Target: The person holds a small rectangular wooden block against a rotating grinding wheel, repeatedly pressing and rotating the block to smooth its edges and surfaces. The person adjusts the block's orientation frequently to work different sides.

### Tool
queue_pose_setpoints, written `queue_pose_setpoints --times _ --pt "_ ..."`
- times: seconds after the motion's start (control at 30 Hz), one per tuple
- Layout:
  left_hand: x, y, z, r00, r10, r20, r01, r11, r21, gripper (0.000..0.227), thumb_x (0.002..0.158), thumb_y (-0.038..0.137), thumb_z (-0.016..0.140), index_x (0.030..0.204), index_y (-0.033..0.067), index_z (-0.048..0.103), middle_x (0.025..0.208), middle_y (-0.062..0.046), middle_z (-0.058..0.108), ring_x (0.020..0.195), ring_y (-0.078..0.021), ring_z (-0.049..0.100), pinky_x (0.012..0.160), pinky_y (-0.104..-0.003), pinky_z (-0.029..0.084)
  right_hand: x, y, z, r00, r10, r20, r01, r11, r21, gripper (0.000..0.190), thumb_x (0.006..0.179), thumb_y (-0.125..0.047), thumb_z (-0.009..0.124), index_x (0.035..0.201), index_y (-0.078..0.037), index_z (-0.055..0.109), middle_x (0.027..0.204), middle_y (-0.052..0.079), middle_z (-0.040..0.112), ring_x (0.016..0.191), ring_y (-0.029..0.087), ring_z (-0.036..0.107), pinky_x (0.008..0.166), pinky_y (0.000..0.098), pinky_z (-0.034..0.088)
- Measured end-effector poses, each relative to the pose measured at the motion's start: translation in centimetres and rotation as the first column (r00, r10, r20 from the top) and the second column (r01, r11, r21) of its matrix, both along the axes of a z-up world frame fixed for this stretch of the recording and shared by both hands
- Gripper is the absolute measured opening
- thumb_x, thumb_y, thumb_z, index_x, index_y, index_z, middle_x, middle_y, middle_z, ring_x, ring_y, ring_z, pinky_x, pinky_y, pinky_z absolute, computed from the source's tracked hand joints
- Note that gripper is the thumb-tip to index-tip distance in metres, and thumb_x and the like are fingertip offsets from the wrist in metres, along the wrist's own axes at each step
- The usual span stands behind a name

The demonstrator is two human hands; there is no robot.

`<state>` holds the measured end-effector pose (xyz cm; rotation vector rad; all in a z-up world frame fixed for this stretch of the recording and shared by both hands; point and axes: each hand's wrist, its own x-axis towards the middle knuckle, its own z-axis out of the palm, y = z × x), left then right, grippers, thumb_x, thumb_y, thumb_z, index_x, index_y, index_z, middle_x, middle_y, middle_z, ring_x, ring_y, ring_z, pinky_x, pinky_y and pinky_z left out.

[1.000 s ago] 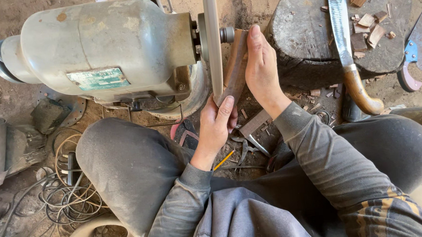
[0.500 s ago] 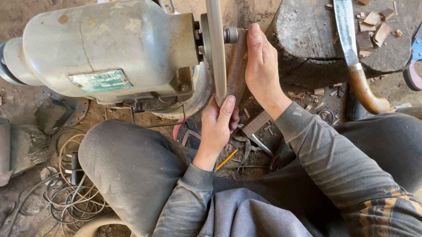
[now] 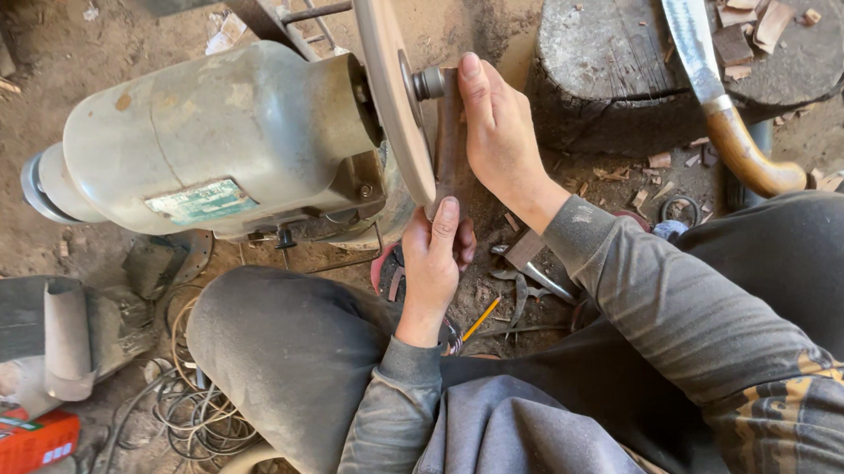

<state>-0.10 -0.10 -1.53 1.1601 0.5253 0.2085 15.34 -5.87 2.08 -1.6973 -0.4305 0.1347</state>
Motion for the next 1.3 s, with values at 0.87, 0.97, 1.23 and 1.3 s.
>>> queue_pose_setpoints --times 0.87,0.97,1.23,1.3 --pt "-0.2 0.2 0.7 1.000 -0.015 0.001 0.015 0.997 -0.071 0.041 0.104 0.045 0.057 0.107 0.0054 0.049 0.070 -0.002 0.050 0.052 -0.0098 0.049 0.043 -0.024 0.033 -0.1 0.4 -0.4 0.999 -0.039 -0.007 0.038 0.992 -0.119 0.054 0.113 -0.047 0.032 0.094 -0.003 0.055 0.078 0.019 0.060 0.070 0.038 0.058 0.065 0.0457 0.045" --pt "-0.3 0.1 0.5 1.000 -0.018 -0.004 0.018 0.998 -0.058 0.042 0.105 0.046 0.057 0.108 0.0043 0.049 0.070 -0.002 0.050 0.053 -0.0093 0.049 0.043 -0.023 0.034 -0.1 0.4 -0.7 0.999 -0.039 -0.011 0.038 0.992 -0.122 0.053 0.113 -0.046 0.031 0.094 -0.003 0.055 0.078 0.020 0.060 0.072 0.039 0.059 0.065 0.0458 0.044" --pt "-1.0 0.9 0.4 0.992 -0.125 -0.023 0.127 0.969 0.214 0.045 0.104 0.042 0.059 0.123 0.0018 0.050 0.073 0.000 0.056 0.055 -0.0068 0.052 0.046 -0.021 0.040 -1.3 -2.4 -1.2 0.998 0.067 0.003 -0.067 0.993 0.098 0.048 0.116 -0.039 0.029 0.106 -0.001 0.055 0.084 0.013 0.058 0.074 0.024 0.055 0.067 0.0375 0.047" --pt "-0.7 1.2 -0.2 0.988 -0.157 -0.017 0.156 0.959 0.238 0.043 0.106 0.038 0.061 0.123 0.0004 0.050 0.074 0.000 0.056 0.057 -0.0066 0.051 0.050 -0.022 0.042 -1.6 -3.2 -1.3 0.990 0.126 -0.060 -0.105 0.954 0.281 0.047 0.117 -0.037 0.029 0.113 -0.001 0.059 0.090 0.008 0.061 0.081 0.016 0.056 0.070 0.0338 0.047"
